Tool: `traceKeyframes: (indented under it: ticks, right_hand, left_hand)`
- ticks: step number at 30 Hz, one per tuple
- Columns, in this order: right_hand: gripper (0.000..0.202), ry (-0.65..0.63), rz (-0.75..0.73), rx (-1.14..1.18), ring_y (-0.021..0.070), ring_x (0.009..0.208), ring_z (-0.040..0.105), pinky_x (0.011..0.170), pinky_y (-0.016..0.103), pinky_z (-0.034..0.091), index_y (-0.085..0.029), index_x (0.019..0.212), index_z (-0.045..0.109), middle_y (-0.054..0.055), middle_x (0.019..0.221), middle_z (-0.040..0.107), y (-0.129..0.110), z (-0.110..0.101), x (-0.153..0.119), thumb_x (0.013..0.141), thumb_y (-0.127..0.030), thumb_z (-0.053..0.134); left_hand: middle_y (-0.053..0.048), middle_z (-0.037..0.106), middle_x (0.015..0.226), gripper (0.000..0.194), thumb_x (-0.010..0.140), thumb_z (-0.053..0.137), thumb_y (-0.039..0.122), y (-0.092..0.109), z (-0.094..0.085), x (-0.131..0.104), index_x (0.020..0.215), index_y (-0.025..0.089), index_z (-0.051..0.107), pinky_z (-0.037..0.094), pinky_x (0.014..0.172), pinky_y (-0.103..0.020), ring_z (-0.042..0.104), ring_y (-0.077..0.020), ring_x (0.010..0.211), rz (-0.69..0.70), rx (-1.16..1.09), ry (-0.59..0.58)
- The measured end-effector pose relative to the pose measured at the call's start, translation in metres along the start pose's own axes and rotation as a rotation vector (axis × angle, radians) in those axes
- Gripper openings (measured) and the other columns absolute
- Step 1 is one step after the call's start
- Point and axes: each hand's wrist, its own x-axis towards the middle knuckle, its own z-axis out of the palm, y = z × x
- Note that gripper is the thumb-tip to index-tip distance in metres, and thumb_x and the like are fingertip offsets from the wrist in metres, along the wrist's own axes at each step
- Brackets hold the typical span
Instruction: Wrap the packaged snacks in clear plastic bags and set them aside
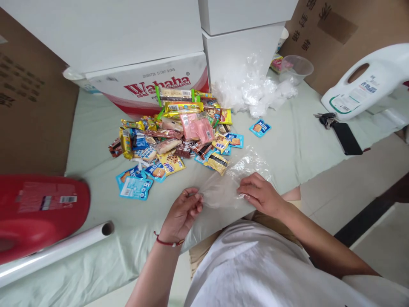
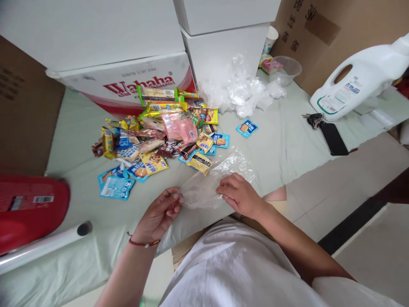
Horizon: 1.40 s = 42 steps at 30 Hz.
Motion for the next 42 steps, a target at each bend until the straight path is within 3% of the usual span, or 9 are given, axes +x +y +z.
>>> traceKeyframes:
  ticks: [5,11,14,17,20,24,27,34,42]
  right_hand:
    - [0.020,0.126,0.157,0.157,0.0183,0.081,0.065,0.070,0.031,0.052,-0.023,0.111,0.070,0.007,0.091,0.070,-0.010,0.015,0.008,0.104,-0.023,0.051]
    - [0.018,0.167,0.275,0.146,0.0173,0.075,0.064,0.067,0.030,0.050,-0.023,0.100,0.070,0.006,0.085,0.069,-0.021,0.020,0.013,0.104,-0.028,0.053]
    - [0.015,0.167,0.302,0.126,0.0169,0.073,0.065,0.065,0.029,0.049,-0.022,0.098,0.069,0.005,0.083,0.067,-0.023,0.022,0.012,0.103,-0.028,0.056]
    - [0.018,0.143,0.320,0.101,0.0174,0.075,0.066,0.066,0.029,0.050,-0.023,0.094,0.068,0.005,0.083,0.068,-0.025,0.024,0.010,0.104,-0.030,0.055]
    - [0.019,0.112,0.334,0.090,0.0182,0.076,0.066,0.068,0.030,0.051,-0.023,0.092,0.068,0.006,0.085,0.068,-0.027,0.026,0.008,0.103,-0.031,0.055]
    - [0.015,0.125,0.379,0.128,0.0173,0.071,0.064,0.064,0.029,0.050,-0.024,0.104,0.069,0.004,0.082,0.066,-0.028,0.029,0.005,0.102,-0.029,0.056]
    - [0.022,0.136,0.408,0.179,0.0156,0.064,0.059,0.061,0.028,0.048,-0.024,0.119,0.068,0.002,0.079,0.065,-0.030,0.032,0.005,0.100,-0.029,0.057]
    - [0.043,0.107,0.442,0.316,0.0131,0.060,0.052,0.060,0.026,0.045,-0.025,0.141,0.062,-0.002,0.073,0.060,-0.032,0.039,0.004,0.098,-0.028,0.058]
    - [0.061,0.037,0.594,0.594,0.0100,0.060,0.043,0.057,0.023,0.038,-0.026,0.154,0.052,-0.005,0.077,0.051,-0.033,0.039,0.004,0.095,-0.033,0.064]
  left_hand:
    - [-0.007,0.077,0.098,0.066,0.068,0.093,0.043,-0.007,0.003,-0.006,0.117,0.018,0.057,0.024,0.031,-0.009,0.058,-0.0056,0.049,0.027,-0.108,0.002]
    - [-0.009,0.076,0.110,0.062,0.063,0.095,0.052,-0.029,0.019,-0.022,0.102,0.017,0.063,0.021,0.033,-0.009,0.054,-0.0024,0.051,-0.046,-0.130,-0.071]
    - [-0.009,0.073,0.118,0.060,0.065,0.095,0.052,-0.035,0.033,-0.027,0.106,0.016,0.069,0.020,0.034,-0.010,0.053,-0.0013,0.054,-0.063,-0.081,-0.125]
    - [-0.009,0.075,0.113,0.061,0.063,0.096,0.046,-0.035,0.043,-0.027,0.111,0.017,0.072,0.017,0.036,-0.012,0.047,0.0005,0.050,-0.079,-0.042,-0.153]
    - [-0.006,0.075,0.094,0.056,0.060,0.096,0.044,-0.034,0.049,-0.022,0.101,0.015,0.073,0.015,0.038,-0.015,0.040,0.0000,0.047,-0.048,-0.013,-0.119]
    - [0.004,0.060,0.066,0.044,0.059,0.095,0.041,-0.036,0.052,-0.016,0.085,0.015,0.069,0.018,0.041,-0.017,0.039,-0.0027,0.048,0.075,0.054,-0.041]
    - [0.007,0.049,0.060,0.038,0.063,0.092,0.040,-0.042,0.054,-0.014,0.083,0.017,0.068,0.022,0.044,-0.019,0.036,-0.0041,0.049,0.146,0.095,-0.034]
    - [0.001,0.064,0.084,0.029,0.070,0.086,0.034,-0.051,0.059,-0.010,0.088,0.020,0.068,0.039,0.062,-0.023,0.048,-0.0095,0.066,0.334,0.195,-0.003]
    - [0.000,0.066,0.078,0.019,0.074,0.081,0.031,-0.046,0.067,-0.008,0.083,0.020,0.069,0.042,0.070,-0.026,0.053,-0.0136,0.072,0.407,0.262,-0.011]
